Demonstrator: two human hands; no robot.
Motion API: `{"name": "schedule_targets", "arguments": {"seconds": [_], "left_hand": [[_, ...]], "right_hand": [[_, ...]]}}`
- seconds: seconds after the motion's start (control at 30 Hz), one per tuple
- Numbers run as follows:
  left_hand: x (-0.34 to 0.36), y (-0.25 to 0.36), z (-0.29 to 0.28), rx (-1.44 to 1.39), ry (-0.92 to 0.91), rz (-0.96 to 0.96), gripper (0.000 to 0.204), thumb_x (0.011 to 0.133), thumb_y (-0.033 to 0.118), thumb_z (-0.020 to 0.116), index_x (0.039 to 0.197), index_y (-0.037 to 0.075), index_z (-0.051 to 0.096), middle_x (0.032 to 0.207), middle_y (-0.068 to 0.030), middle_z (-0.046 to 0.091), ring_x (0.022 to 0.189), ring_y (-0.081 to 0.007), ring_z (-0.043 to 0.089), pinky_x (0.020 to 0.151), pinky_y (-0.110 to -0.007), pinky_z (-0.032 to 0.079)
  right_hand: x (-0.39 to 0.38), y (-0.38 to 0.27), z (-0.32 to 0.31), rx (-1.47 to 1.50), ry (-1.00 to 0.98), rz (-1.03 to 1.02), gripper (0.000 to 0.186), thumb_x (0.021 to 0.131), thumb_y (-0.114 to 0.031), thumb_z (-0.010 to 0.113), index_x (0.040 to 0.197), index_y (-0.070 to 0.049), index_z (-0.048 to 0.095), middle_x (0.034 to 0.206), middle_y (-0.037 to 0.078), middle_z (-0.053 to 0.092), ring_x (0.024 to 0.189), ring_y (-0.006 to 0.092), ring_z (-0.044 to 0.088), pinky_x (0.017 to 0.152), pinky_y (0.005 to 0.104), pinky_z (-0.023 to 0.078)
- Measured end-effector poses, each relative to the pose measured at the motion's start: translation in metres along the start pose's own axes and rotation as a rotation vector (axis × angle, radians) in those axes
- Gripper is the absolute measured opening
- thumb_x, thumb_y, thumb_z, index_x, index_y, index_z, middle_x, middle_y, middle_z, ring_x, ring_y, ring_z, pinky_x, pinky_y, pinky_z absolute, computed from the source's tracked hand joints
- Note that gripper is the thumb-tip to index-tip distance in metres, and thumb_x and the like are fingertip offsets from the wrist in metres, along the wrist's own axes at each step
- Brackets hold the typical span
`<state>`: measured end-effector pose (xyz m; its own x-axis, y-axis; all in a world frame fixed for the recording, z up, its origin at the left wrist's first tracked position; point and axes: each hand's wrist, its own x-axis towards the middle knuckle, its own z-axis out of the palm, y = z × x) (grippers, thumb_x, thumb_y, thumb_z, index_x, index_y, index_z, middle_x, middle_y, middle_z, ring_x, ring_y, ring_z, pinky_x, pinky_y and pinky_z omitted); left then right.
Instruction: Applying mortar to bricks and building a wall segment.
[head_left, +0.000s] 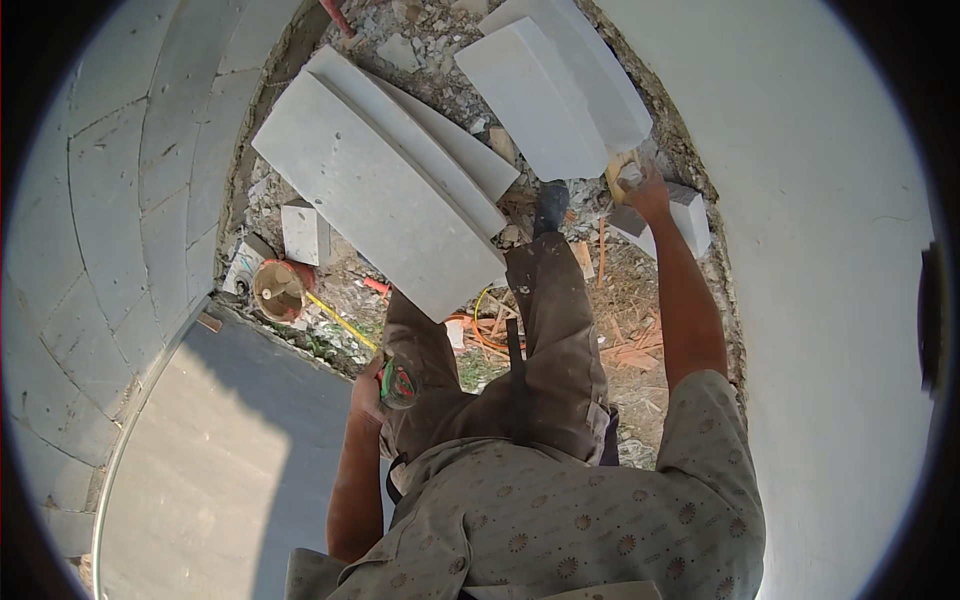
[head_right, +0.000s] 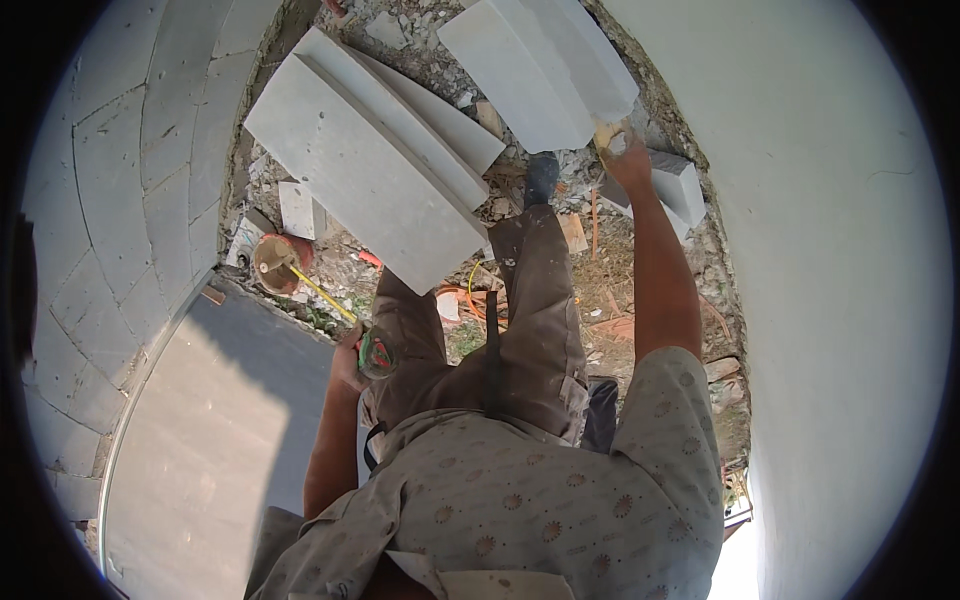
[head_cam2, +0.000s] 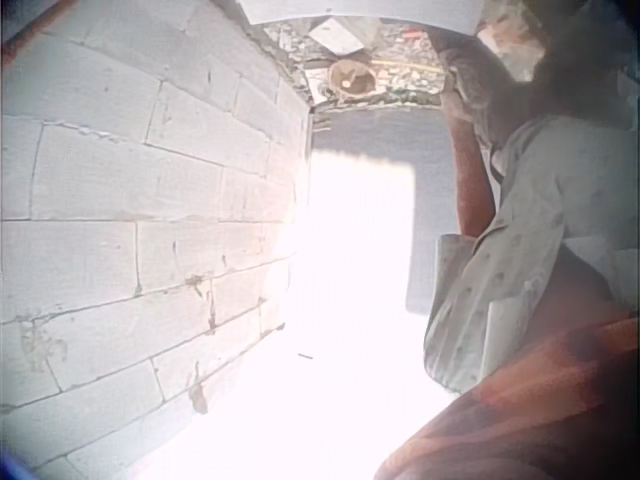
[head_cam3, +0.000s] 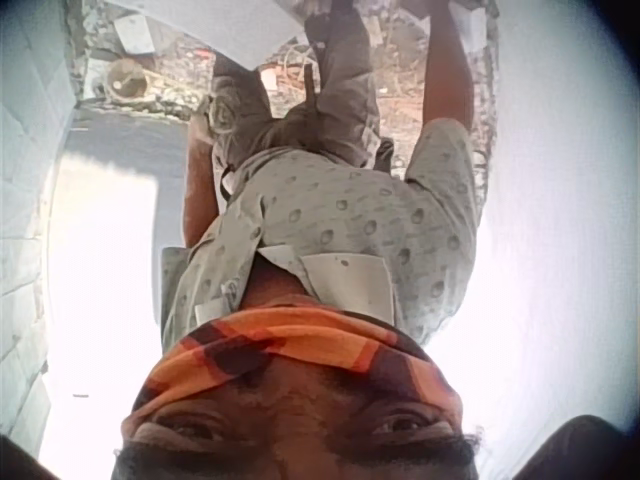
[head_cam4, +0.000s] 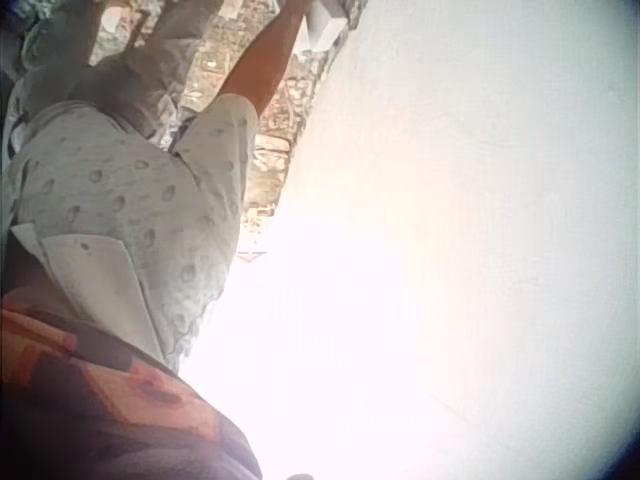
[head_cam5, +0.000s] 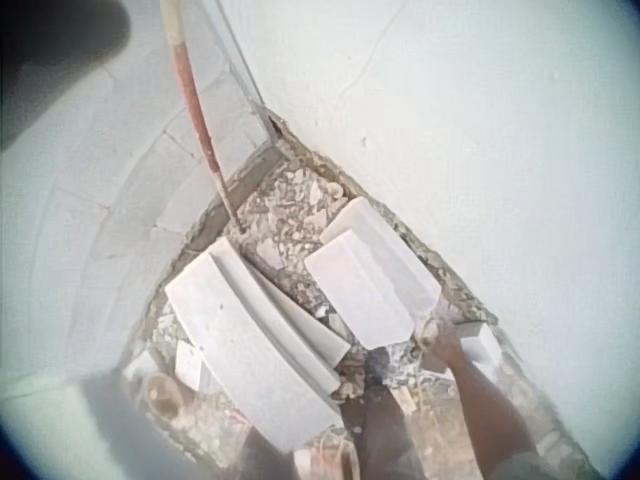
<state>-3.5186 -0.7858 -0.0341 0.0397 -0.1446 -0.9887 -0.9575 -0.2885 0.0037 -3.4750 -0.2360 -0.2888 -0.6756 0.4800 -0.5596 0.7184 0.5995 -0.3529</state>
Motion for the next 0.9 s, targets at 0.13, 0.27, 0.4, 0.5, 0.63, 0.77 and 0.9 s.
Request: {"name": "schedule_targets", "arguments": {"seconds": [0.13, 0.27, 0.4, 0.5, 0.63, 0.77, 0.9], "left_hand": [[-0.011, -0.013, -0.001, -0.057, 0.045, -0.015, 0.028, 0.097, 0.031, 0.045, 0.099, 0.006, 0.057, 0.089, -0.0115, 0.064, 0.083, -0.0263, 0.064, 0.077, -0.041, 0.054], [-0.001, -0.037, 0.003, -0.19, -0.021, -0.076, 0.026, 0.097, 0.025, 0.043, 0.109, 0.004, 0.053, 0.103, -0.0157, 0.064, 0.095, -0.0293, 0.063, 0.084, -0.043, 0.052], [-0.01, -0.045, -0.02, -0.231, 0.04, -0.054, 0.025, 0.097, 0.027, 0.043, 0.105, 0.006, 0.054, 0.101, -0.0143, 0.064, 0.097, -0.0288, 0.063, 0.085, -0.044, 0.052], [-0.02, -0.04, -0.02, -0.272, 0.051, -0.035, 0.024, 0.097, 0.027, 0.044, 0.103, 0.007, 0.054, 0.1, -0.0135, 0.064, 0.096, -0.0278, 0.063, 0.085, -0.043, 0.052], [-0.003, -0.046, -0.024, -0.314, -0.066, -0.044, 0.024, 0.097, 0.027, 0.045, 0.101, 0.006, 0.055, 0.098, -0.0121, 0.064, 0.095, -0.0267, 0.063, 0.085, -0.041, 0.052], [-0.008, -0.05, -0.041, -0.358, -0.153, -0.027, 0.023, 0.097, 0.027, 0.046, 0.099, 0.006, 0.056, 0.096, -0.0113, 0.064, 0.093, -0.0255, 0.063, 0.084, -0.04, 0.052], [0.0, -0.051, -0.056, -0.429, -0.176, -0.03, 0.024, 0.097, 0.028, 0.047, 0.098, 0.006, 0.057, 0.093, -0.0115, 0.064, 0.088, -0.0244, 0.064, 0.08, -0.038, 0.053]], "right_hand": [[0.042, -0.068, 0.045, 0.217, -0.176, 0.063, 0.102, 0.063, -0.031, 0.084, 0.138, 0.007, 0.027, 0.129, 0.031, 0.047, 0.119, 0.0402, 0.049, 0.1, 0.0416, 0.04], [0.084, 0.018, 0.094, 0.153, 0.086, 0.052, 0.108, 0.054, -0.032, 0.089, 0.134, 0.007, 0.027, 0.116, 0.023, 0.056, 0.11, 0.0374, 0.055, 0.094, 0.0408, 0.045], [0.08, -0.036, 0.112, 0.332, 0.019, 0.21, 0.096, 0.054, -0.029, 0.089, 0.127, 0.002, 0.034, 0.117, 0.023, 0.054, 0.112, 0.0372, 0.052, 0.095, 0.0448, 0.043], [0.045, -0.11, 0.091, 0.028, -0.146, 0.035, 0.097, 0.055, -0.03, 0.086, 0.129, -0.002, 0.031, 0.115, 0.025, 0.052, 0.111, 0.0413, 0.05, 0.095, 0.0486, 0.042], [0.026, -0.123, 0.096, 0.048, -0.038, 0.065, 0.09, 0.057, -0.03, 0.084, 0.127, 0.002, 0.037, 0.119, 0.027, 0.052, 0.112, 0.0418, 0.051, 0.093, 0.0465, 0.043], [0.004, -0.196, 0.027, -0.08, 0.035, -0.032, 0.081, 0.057, -0.029, 0.081, 0.123, -0.001, 0.045, 0.116, 0.021, 0.056, 0.11, 0.0372, 0.054, 0.092, 0.0459, 0.044], [-0.012, -0.258, -0.061, -0.335, 0.033, -0.089, 0.073, 0.056, -0.028, 0.081, 0.119, -0.002, 0.052, 0.113, 0.018, 0.059, 0.108, 0.0342, 0.057, 0.091, 0.0441, 0.046]]}}
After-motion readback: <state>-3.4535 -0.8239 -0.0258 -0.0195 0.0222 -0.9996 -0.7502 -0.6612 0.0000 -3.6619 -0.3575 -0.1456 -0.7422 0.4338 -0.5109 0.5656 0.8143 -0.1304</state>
